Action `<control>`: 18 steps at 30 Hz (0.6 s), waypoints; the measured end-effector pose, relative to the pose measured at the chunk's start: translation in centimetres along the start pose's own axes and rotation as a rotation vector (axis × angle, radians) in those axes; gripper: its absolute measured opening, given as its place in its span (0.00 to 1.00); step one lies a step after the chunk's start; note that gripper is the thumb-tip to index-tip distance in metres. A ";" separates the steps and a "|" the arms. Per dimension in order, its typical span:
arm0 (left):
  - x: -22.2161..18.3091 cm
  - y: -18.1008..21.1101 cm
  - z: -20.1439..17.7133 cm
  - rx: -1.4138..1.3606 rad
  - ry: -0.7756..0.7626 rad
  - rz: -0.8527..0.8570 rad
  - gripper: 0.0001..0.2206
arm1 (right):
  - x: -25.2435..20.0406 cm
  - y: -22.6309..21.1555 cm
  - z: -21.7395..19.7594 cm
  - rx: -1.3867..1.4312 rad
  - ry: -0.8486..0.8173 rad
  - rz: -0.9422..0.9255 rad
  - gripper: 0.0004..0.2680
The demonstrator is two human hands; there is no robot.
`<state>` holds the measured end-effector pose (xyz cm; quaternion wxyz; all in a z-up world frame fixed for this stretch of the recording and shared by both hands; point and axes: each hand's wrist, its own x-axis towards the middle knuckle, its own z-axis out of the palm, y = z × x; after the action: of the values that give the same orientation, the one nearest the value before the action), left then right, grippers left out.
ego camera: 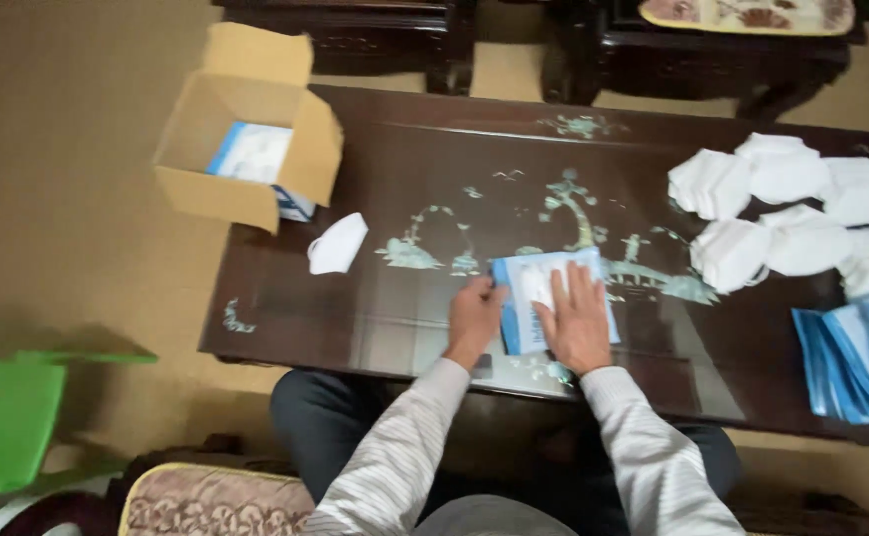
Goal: Sorting, inspecting, and stacking face masks into piles and a box on a table.
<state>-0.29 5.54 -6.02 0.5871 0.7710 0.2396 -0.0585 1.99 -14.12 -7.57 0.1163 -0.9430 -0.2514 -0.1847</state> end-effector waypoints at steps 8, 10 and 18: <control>4.1 -4.3 -20.9 0.560 0.815 0.179 0.23 | -0.6 6.7 -0.7 -0.160 0.029 0.055 0.21; 4.5 -5.1 -22.7 0.579 0.756 -0.001 0.29 | -0.7 8.2 -1.2 -0.213 0.040 0.057 0.20; 5.6 -5.9 -22.4 0.404 0.659 -0.030 0.17 | -1.5 10.2 -1.8 -0.229 0.112 0.121 0.19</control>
<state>-2.28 29.29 -6.47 0.3141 0.8449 0.4104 0.1381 5.55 -23.96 -7.79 0.0326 -0.9517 -0.1642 -0.2573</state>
